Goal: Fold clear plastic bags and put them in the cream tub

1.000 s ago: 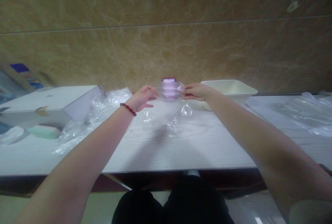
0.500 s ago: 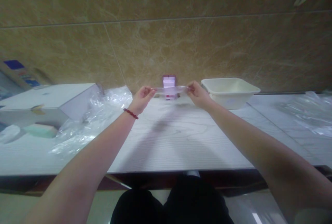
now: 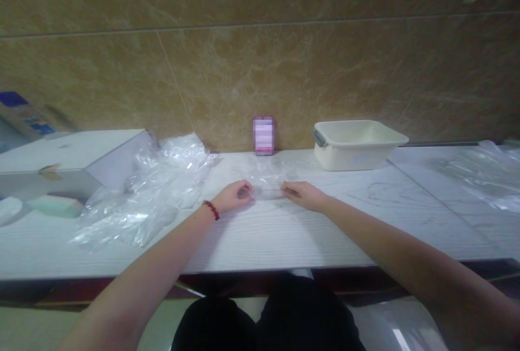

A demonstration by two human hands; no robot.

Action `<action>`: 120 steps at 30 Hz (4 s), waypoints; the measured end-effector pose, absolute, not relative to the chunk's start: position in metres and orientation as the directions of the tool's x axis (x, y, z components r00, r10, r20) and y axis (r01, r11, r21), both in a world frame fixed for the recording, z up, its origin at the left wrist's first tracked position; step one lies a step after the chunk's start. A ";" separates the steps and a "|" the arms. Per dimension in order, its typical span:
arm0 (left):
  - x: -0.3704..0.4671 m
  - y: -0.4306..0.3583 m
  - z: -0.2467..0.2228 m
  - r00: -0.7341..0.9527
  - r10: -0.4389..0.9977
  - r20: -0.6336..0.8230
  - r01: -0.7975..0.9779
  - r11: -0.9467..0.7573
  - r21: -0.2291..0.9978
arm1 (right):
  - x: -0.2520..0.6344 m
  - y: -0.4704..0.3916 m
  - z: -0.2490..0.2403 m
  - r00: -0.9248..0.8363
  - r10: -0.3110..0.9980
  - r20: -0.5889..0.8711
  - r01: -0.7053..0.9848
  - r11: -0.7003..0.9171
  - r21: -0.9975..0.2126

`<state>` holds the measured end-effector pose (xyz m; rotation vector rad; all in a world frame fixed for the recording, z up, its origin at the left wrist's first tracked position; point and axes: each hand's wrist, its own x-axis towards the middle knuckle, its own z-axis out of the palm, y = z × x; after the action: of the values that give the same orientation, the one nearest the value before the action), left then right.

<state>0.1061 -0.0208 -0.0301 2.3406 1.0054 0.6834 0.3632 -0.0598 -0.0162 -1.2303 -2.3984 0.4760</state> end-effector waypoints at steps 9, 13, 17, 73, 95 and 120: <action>0.108 -0.031 -0.020 0.647 0.724 0.237 0.473 -0.626 0.620 | 0.374 -0.069 -0.013 -0.541 0.826 0.158 0.637 0.525 -0.565; 0.106 -0.034 -0.020 0.634 0.744 0.213 0.459 -0.583 0.670 | 0.376 -0.072 -0.015 -0.548 0.826 0.131 0.646 0.517 -0.561; 0.107 -0.037 -0.020 0.648 0.745 0.160 0.488 -0.567 0.664 | 0.377 -0.073 -0.016 -0.585 0.802 0.120 0.655 0.554 -0.514; 0.179 -0.084 -0.040 0.564 0.824 0.064 0.823 -0.566 0.044 | 0.370 0.067 -0.043 -0.306 0.946 0.111 0.948 0.313 -0.053; 0.178 -0.019 -0.029 0.705 0.700 0.115 0.686 -0.713 0.145 | 0.320 -0.062 -0.050 -0.324 0.938 0.125 0.934 0.338 -0.113; 0.127 0.071 -0.026 0.537 0.842 0.037 0.843 -0.538 0.015 | 0.321 -0.064 -0.043 -0.305 0.950 0.069 0.938 0.312 -0.152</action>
<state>0.1273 0.0706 -0.0264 2.7588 1.5118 0.0619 0.3207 -0.0641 -0.0428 -1.7572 -2.4233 0.1244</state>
